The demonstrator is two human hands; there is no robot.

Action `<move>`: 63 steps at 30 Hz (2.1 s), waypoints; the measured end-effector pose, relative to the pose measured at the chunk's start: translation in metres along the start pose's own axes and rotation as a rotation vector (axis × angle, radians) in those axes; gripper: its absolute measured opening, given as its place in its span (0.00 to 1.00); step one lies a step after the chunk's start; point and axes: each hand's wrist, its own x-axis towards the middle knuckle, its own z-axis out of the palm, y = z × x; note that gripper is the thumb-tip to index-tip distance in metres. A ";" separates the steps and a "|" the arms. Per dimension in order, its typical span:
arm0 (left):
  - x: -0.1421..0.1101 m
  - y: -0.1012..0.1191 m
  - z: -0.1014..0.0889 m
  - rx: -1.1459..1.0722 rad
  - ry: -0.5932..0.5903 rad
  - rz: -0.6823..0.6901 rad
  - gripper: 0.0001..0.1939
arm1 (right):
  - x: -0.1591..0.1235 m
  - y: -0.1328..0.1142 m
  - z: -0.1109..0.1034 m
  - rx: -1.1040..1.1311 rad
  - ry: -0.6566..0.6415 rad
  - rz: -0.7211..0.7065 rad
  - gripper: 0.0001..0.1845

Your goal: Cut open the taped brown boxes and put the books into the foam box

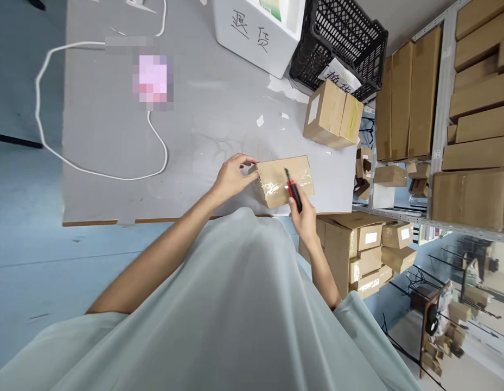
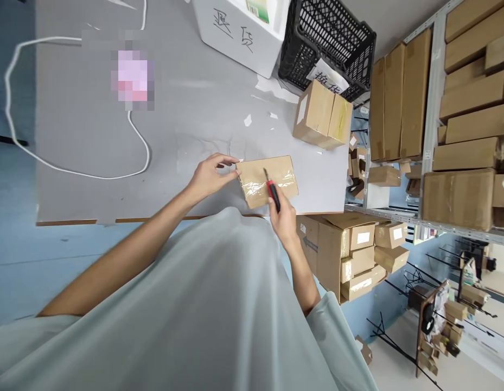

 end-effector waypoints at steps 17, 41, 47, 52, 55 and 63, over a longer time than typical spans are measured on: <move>0.012 -0.015 0.002 -0.047 -0.083 0.018 0.15 | -0.009 -0.069 0.040 -0.315 -0.161 0.172 0.35; -0.009 -0.003 0.013 -0.078 0.032 -0.002 0.15 | -0.042 -0.096 -0.003 -0.473 -0.323 0.264 0.34; -0.004 -0.004 0.019 -0.081 0.077 -0.017 0.17 | -0.014 0.005 -0.025 -0.113 0.287 0.414 0.32; -0.006 0.006 0.017 0.075 0.129 0.045 0.18 | 0.021 0.070 -0.001 0.338 0.352 0.513 0.22; -0.009 0.033 0.035 0.209 0.117 0.180 0.19 | 0.021 0.078 0.010 0.472 0.336 0.490 0.21; 0.001 0.063 0.128 0.423 -0.240 0.408 0.23 | 0.022 0.091 -0.005 0.309 0.177 0.382 0.30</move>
